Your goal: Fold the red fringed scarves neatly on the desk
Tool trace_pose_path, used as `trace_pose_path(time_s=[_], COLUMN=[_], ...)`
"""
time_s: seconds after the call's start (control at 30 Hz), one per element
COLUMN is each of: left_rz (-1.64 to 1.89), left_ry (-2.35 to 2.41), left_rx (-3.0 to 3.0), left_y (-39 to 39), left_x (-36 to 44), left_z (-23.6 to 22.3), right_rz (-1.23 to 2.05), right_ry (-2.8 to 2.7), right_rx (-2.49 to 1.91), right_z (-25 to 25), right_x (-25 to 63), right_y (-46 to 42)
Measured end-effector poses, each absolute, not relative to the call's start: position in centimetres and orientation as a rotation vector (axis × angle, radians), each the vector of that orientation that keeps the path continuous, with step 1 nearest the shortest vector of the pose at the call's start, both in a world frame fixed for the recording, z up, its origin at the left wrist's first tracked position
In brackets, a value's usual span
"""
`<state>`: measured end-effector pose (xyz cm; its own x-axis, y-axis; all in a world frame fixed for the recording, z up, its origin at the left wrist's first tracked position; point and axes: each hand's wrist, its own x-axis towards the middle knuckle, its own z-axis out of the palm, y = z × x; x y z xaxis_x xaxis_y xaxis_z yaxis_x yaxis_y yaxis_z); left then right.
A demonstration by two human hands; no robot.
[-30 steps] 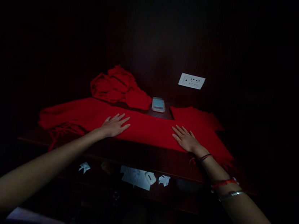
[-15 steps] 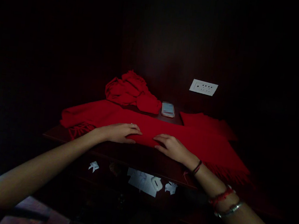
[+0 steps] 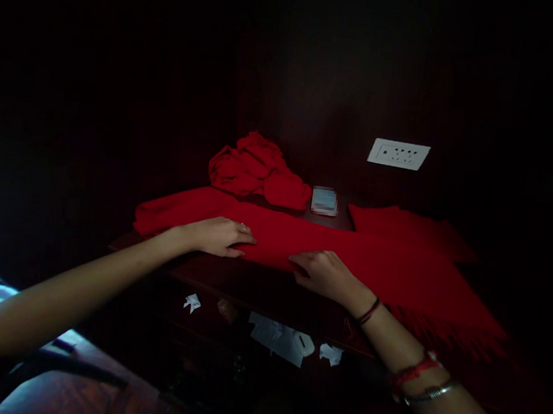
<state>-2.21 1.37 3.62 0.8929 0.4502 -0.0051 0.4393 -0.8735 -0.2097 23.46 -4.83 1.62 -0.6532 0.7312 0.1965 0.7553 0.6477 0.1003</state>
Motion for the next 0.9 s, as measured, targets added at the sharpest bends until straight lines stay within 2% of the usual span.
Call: trace_pose_path(time_s=[0.57,0.9], left_rz=[0.146,0.105], left_ry=[-0.671,-0.739], left_rx=[-2.671,-2.583], left_y=[-0.2,0.3], left_x=[2.2,0.1], left_z=[3.6,4.0], right_rz=[-0.352,-0.442], right_ry=[-2.705,-2.615], right_rx=[-1.218,-1.082], right_z=[1.3,1.4], right_x=[24.0,24.2], right_y=[-4.4,-4.3])
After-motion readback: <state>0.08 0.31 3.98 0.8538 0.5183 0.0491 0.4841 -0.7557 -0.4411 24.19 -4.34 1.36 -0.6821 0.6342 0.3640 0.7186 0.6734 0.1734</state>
